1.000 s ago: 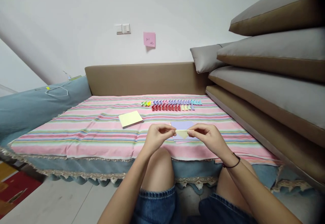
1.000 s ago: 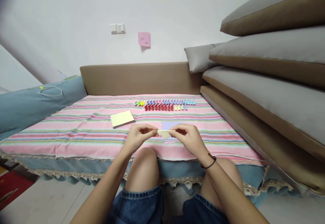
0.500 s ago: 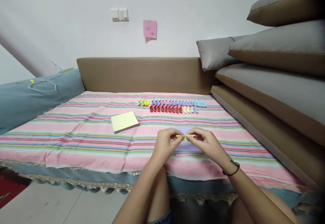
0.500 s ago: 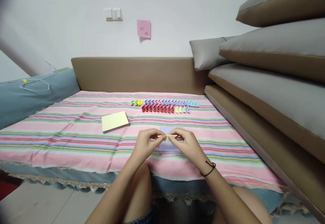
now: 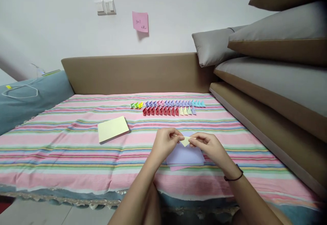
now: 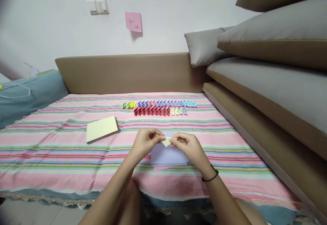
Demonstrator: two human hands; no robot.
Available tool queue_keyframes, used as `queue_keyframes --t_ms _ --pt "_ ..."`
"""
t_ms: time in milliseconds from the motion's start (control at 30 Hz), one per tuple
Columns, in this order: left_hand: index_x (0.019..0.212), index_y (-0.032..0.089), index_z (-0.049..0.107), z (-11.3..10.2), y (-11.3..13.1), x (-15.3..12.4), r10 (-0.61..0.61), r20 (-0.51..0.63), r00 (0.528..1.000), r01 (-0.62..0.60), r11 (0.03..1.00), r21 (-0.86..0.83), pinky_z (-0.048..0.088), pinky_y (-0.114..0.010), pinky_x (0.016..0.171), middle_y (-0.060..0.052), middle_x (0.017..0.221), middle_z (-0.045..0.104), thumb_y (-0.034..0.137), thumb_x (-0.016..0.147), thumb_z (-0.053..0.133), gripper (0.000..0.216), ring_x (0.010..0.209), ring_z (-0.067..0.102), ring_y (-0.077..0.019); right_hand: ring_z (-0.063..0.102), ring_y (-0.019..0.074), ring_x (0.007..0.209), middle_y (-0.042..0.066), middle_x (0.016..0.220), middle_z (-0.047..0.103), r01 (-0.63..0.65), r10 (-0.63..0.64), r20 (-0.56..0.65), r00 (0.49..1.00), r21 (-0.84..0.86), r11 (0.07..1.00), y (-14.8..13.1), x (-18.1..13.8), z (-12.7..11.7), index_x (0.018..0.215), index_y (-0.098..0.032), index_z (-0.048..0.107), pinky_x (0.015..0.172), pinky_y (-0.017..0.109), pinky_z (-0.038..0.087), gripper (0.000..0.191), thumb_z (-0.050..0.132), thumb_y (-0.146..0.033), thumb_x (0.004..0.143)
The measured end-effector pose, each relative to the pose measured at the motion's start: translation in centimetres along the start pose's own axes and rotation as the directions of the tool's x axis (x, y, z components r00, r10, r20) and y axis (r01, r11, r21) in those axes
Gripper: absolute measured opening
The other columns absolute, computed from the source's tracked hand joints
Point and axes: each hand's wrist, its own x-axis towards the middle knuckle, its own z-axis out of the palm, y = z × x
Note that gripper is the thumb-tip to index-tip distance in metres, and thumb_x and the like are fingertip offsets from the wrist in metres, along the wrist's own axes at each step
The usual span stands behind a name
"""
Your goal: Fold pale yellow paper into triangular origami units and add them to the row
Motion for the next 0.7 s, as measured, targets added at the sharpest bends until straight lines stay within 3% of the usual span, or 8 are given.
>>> queue_keyframes --t_ms 167,233,367,467,567,700 --pt "0.087 0.012 0.064 2.4 0.1 1.5 -0.060 0.041 0.997 0.070 0.939 -0.338 0.047 -0.024 0.060 -0.003 0.067 0.066 0.027 0.061 0.075 0.033 0.061 0.061 -0.0129 0.063 0.0172 0.063 0.004 0.066 0.068 -0.040 0.104 -0.290 0.951 0.219 0.975 1.3 -0.1 0.8 0.077 -0.017 0.071 0.064 0.031 0.051 0.026 0.071 -0.041 0.068" --pt "0.081 0.011 0.064 3.0 -0.1 1.8 -0.079 0.095 0.992 0.108 0.928 -0.356 0.048 -0.024 0.060 -0.005 0.069 0.068 0.028 0.057 0.077 0.032 0.061 0.062 -0.0137 0.062 0.0161 0.062 0.004 0.067 0.069 -0.027 0.120 -0.323 0.939 0.277 0.960 1.6 0.0 1.0 0.077 -0.017 0.071 0.065 0.030 0.051 0.025 0.071 -0.041 0.068" --pt "0.063 0.012 0.060 3.2 -0.9 2.3 -0.082 0.111 0.990 0.106 0.967 -0.231 0.045 -0.023 0.052 -0.005 0.059 0.065 0.030 0.059 0.075 0.024 0.054 0.060 -0.0140 0.061 0.0148 0.065 0.003 0.069 0.068 -0.055 0.125 -0.241 0.963 0.277 0.959 2.1 0.2 0.8 0.076 -0.017 0.070 0.067 0.028 0.050 0.023 0.071 -0.039 0.069" --pt "0.059 0.013 0.057 2.9 -1.3 3.0 -0.065 0.210 0.975 0.096 0.985 -0.144 0.043 -0.022 0.051 -0.003 0.053 0.062 0.030 0.061 0.074 0.024 0.052 0.058 -0.0128 0.060 0.0149 0.065 0.003 0.070 0.067 -0.079 0.125 -0.203 0.971 0.220 0.972 2.5 0.4 0.3 0.076 -0.017 0.067 0.066 0.028 0.049 0.024 0.072 -0.039 0.068" --pt "0.065 0.013 0.059 3.0 -1.7 3.5 -0.042 0.293 0.955 0.105 0.974 -0.201 0.044 -0.022 0.052 0.000 0.053 0.060 0.036 0.063 0.072 0.027 0.052 0.058 -0.0124 0.060 0.0155 0.062 0.003 0.067 0.066 -0.089 0.119 -0.181 0.976 0.166 0.982 3.0 0.5 -0.4 0.076 -0.016 0.067 0.063 0.029 0.049 0.026 0.071 -0.041 0.068" --pt "0.066 0.014 0.057 3.4 -2.5 3.3 -0.032 0.244 0.969 0.092 0.967 -0.237 0.041 -0.020 0.049 0.001 0.051 0.056 0.040 0.064 0.072 0.030 0.048 0.054 -0.0105 0.058 0.0155 0.060 0.002 0.063 0.064 -0.114 0.130 -0.115 0.985 0.139 0.984 3.3 0.6 -0.9 0.078 -0.017 0.068 0.060 0.028 0.047 0.026 0.069 -0.041 0.069"
